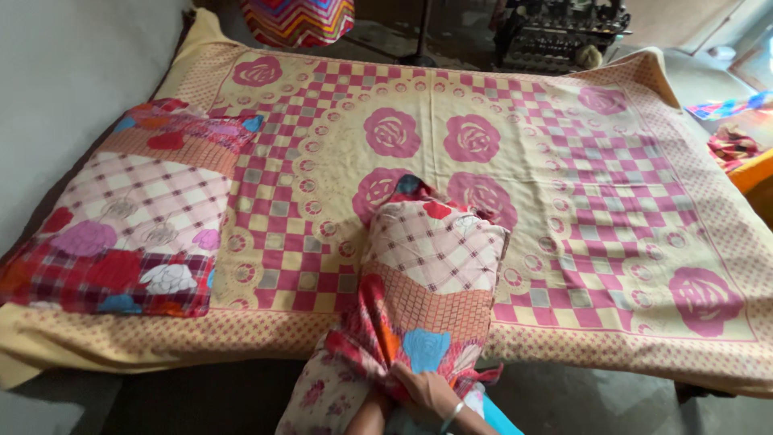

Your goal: The person inserts a pillow into a patterned pillowcase on a bed. They repeatedly adjust, flip, and smooth the pillowcase to fit the pillow, then place the finished pillow next to another on the bed.

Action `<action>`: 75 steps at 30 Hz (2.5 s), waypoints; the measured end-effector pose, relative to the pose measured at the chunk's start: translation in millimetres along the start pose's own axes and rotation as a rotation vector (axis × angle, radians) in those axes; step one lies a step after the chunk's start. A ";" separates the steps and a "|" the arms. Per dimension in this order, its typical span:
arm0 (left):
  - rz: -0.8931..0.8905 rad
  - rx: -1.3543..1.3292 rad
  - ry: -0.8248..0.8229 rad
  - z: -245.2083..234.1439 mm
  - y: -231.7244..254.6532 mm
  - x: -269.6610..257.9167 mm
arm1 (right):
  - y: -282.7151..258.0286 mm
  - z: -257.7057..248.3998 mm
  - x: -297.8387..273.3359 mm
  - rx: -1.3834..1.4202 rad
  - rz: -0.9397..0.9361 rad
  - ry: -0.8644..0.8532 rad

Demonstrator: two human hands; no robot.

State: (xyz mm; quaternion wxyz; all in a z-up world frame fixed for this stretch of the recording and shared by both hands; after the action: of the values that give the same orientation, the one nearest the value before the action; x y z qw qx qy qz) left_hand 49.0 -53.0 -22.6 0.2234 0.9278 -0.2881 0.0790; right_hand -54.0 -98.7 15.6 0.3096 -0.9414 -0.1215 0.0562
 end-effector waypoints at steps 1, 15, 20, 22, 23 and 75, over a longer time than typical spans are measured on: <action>0.001 0.008 -0.016 4.3 -3.1 -1.9 | 1.6 -2.3 -10.1 0.027 -0.008 -0.018; 0.005 -0.025 0.153 -9.7 -17.4 -32.8 | 160.1 -61.4 -71.3 0.430 0.500 0.640; 0.017 -0.131 0.392 -43.4 -14.4 -34.6 | 189.2 -17.4 -59.7 0.942 0.523 0.395; -0.063 -0.185 0.296 -42.0 -18.1 -35.8 | 178.9 -0.4 -66.2 0.886 0.459 0.158; -0.058 -0.115 0.346 -45.7 -21.0 -38.3 | 168.8 10.5 -73.9 0.852 0.405 0.047; -0.592 -0.504 0.106 -33.3 -135.8 -101.0 | -73.5 -32.4 39.3 -0.167 -0.283 0.127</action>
State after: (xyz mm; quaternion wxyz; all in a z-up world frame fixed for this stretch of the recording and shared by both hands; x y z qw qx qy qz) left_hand 42.8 112.5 -71.0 0.4722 0.8814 -0.0064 -0.0144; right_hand -24.5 -49.5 84.3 0.2420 -0.9390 -0.2374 -0.0577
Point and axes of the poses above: each hand's wrist, its own x-axis towards the middle knuckle, its own z-axis out of the palm, y = z × x, the point moved 5 cm from there along x, towards the middle knuckle, and after that the axes turned 8 degrees about y, right-handed, at the moved point
